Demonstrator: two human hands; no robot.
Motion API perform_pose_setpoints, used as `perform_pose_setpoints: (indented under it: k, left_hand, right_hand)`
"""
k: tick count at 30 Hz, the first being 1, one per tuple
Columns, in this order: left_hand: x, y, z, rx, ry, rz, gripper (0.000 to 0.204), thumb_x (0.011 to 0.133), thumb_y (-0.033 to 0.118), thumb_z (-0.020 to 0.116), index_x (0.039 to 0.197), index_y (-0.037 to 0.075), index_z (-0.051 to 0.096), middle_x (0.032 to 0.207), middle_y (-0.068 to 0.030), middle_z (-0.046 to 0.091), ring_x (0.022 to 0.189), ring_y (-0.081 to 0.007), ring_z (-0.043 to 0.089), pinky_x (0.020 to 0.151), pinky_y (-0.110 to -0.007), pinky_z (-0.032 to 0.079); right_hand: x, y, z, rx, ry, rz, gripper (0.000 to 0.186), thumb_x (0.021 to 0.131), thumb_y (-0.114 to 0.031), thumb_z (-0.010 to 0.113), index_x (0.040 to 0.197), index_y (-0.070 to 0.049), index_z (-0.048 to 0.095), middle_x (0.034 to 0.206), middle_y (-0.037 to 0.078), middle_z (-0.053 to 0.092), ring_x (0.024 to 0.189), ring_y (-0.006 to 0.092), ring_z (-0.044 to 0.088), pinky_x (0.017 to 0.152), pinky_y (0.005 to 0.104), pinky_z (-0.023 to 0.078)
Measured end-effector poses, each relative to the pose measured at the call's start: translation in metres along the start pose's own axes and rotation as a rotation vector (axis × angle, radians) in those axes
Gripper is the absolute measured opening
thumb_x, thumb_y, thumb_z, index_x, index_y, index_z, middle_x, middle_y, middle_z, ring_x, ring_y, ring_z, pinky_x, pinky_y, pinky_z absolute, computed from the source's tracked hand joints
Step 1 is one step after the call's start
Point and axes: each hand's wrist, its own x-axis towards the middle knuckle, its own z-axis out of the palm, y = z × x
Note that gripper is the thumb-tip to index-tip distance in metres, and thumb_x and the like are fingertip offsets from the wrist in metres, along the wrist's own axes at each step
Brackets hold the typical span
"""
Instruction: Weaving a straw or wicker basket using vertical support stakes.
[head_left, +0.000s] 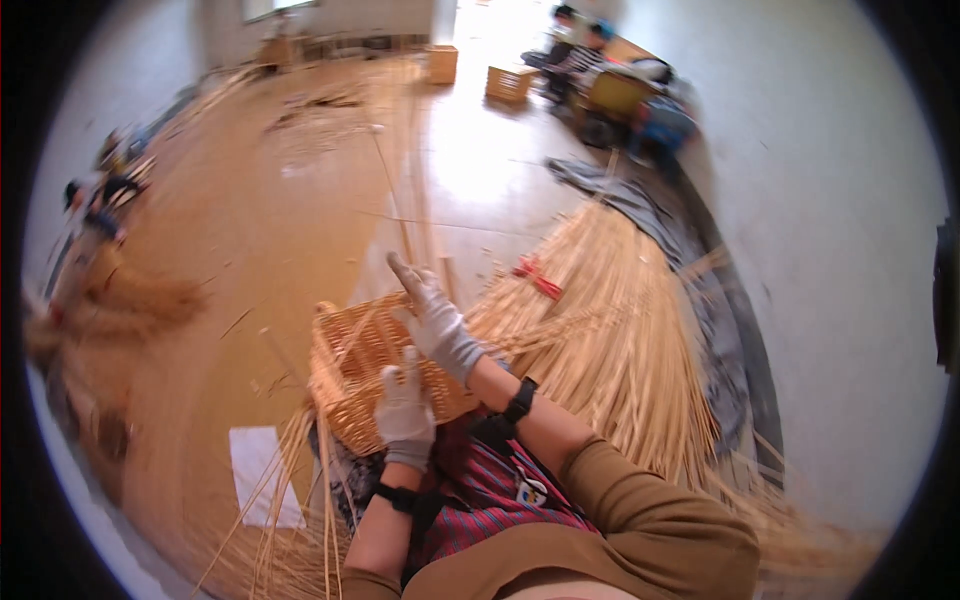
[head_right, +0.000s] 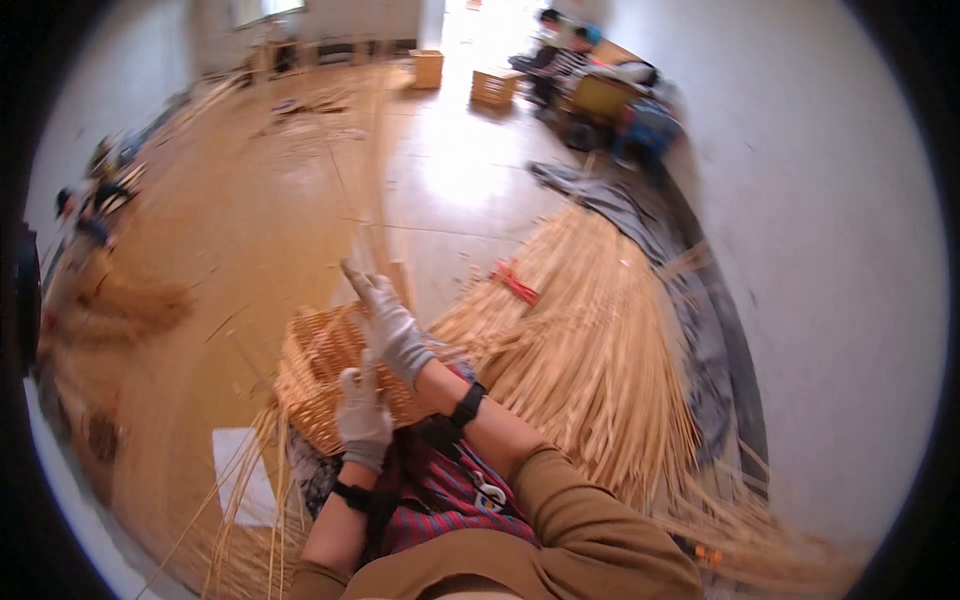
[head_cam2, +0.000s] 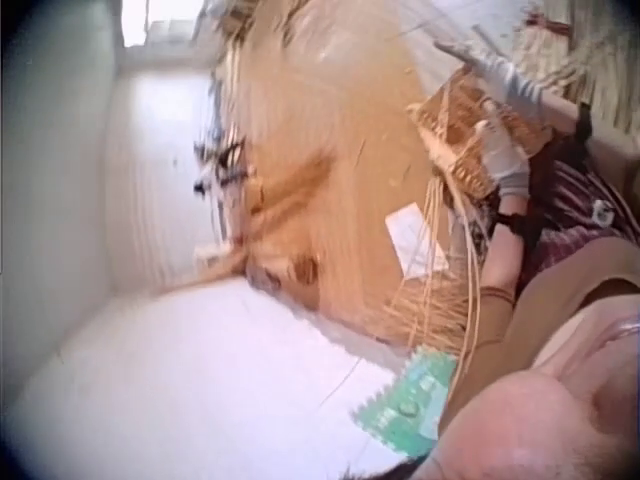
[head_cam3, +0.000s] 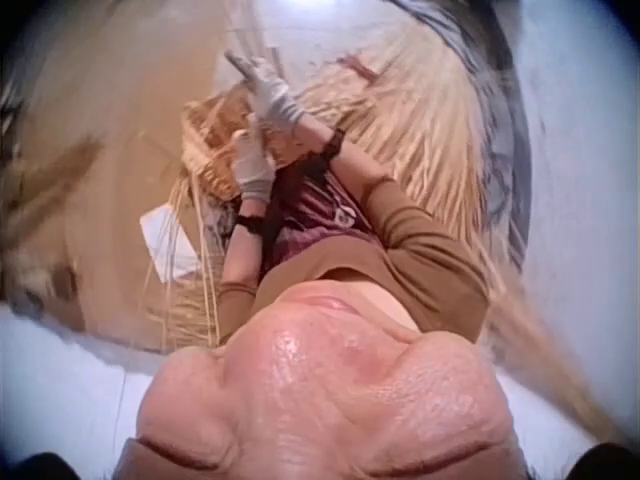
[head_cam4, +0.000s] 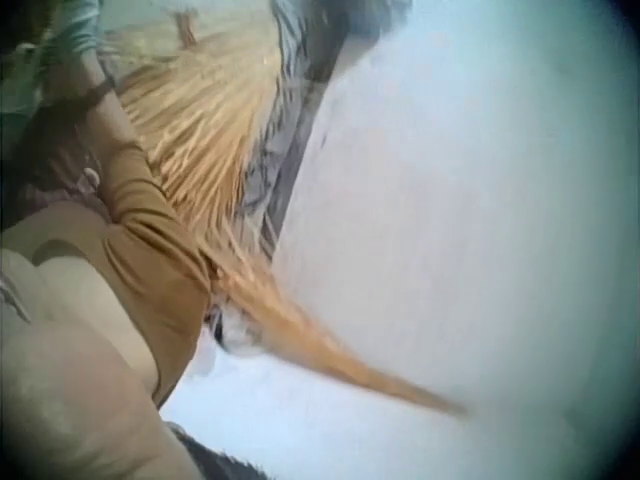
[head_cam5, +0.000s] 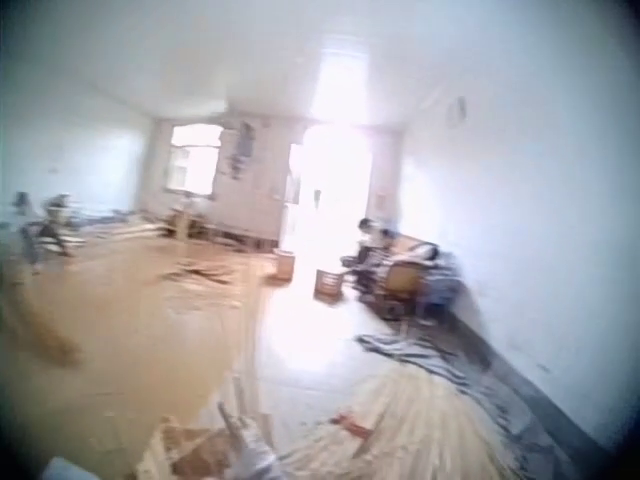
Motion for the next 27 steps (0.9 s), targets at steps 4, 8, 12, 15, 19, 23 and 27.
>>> perform_pose_setpoints:
  k: [4, 8, 12, 15, 19, 23, 27]
  left_hand:
    - [0.010, 0.016, -0.015, 0.222, 0.000, -0.019, 0.073, 0.086, 0.019, 0.072, 0.154, 0.028, 0.046, 0.126, -0.0145, 0.052, 0.093, -0.0347, 0.067, 0.076, -0.047, 0.055]
    - [0.013, 0.007, -0.005, 0.155, 0.012, 0.092, 0.066, 0.090, 0.022, 0.069, 0.152, 0.028, 0.048, 0.130, -0.0171, 0.053, 0.074, -0.0345, 0.068, 0.067, -0.048, 0.056]
    - [-0.013, -0.017, -0.015, -0.640, 0.130, 0.240, 0.048, 0.095, 0.012, 0.068, 0.141, 0.013, 0.059, 0.139, -0.0144, 0.054, 0.100, -0.0277, 0.068, 0.084, -0.040, 0.056]
    - [-0.059, -0.102, -0.003, -0.818, 0.256, -0.104, 0.029, 0.096, 0.009, 0.069, 0.125, 0.006, 0.066, 0.128, -0.0129, 0.062, 0.112, -0.0241, 0.062, 0.091, -0.033, 0.052]
    - [-0.072, -0.114, -0.016, -0.840, 0.391, -0.270, 0.024, 0.096, 0.009, 0.071, 0.119, 0.005, 0.068, 0.118, -0.0129, 0.065, 0.109, -0.0222, 0.062, 0.090, -0.031, 0.051]
    - [-0.063, -0.113, -0.023, -0.579, 0.531, 0.036, 0.022, 0.095, 0.011, 0.072, 0.116, 0.004, 0.068, 0.114, -0.0125, 0.067, 0.106, -0.0208, 0.063, 0.089, -0.031, 0.052]
    - [-0.071, -0.115, -0.038, -0.240, 0.621, 0.117, 0.020, 0.095, 0.012, 0.073, 0.113, 0.004, 0.068, 0.110, -0.0121, 0.068, 0.103, -0.0195, 0.063, 0.087, -0.030, 0.052]
  right_hand:
    - [-0.060, 0.028, -0.058, 0.338, 0.063, 0.165, 0.044, 0.094, 0.005, 0.059, 0.135, -0.011, 0.064, 0.123, 0.020, 0.067, 0.110, 0.0330, 0.066, 0.091, 0.0345, 0.053]
    - [-0.101, 0.017, -0.076, 0.265, -0.019, 0.453, 0.051, 0.095, 0.000, 0.063, 0.144, -0.012, 0.054, 0.098, 0.018, 0.069, 0.086, 0.0222, 0.070, 0.078, 0.0335, 0.056]
    - [-0.098, 0.024, -0.041, 0.088, -0.493, 0.358, 0.063, 0.097, -0.025, 0.063, 0.154, -0.023, 0.038, 0.102, 0.027, 0.070, 0.086, 0.0402, 0.072, 0.073, 0.0494, 0.056]
    - [-0.102, -0.004, -0.023, 0.116, -0.325, 0.320, 0.048, 0.096, -0.021, 0.064, 0.142, -0.017, 0.053, 0.107, 0.022, 0.071, 0.090, 0.0383, 0.071, 0.076, 0.0471, 0.057]
    - [-0.098, -0.046, 0.006, 0.189, -0.211, -0.249, 0.025, 0.087, -0.017, 0.067, 0.111, -0.011, 0.069, 0.105, 0.009, 0.066, 0.102, 0.0289, 0.065, 0.084, 0.0394, 0.054]
    - [-0.072, -0.068, 0.058, -0.181, -0.462, -0.397, 0.016, 0.082, -0.021, 0.062, 0.090, -0.009, 0.071, 0.098, 0.006, 0.064, 0.098, 0.0246, 0.061, 0.075, 0.0350, 0.049]
    - [-0.068, -0.069, 0.069, -0.287, -0.576, -0.445, 0.017, 0.081, -0.022, 0.060, 0.086, -0.010, 0.072, 0.090, 0.010, 0.065, 0.091, 0.0271, 0.063, 0.077, 0.0442, 0.050]
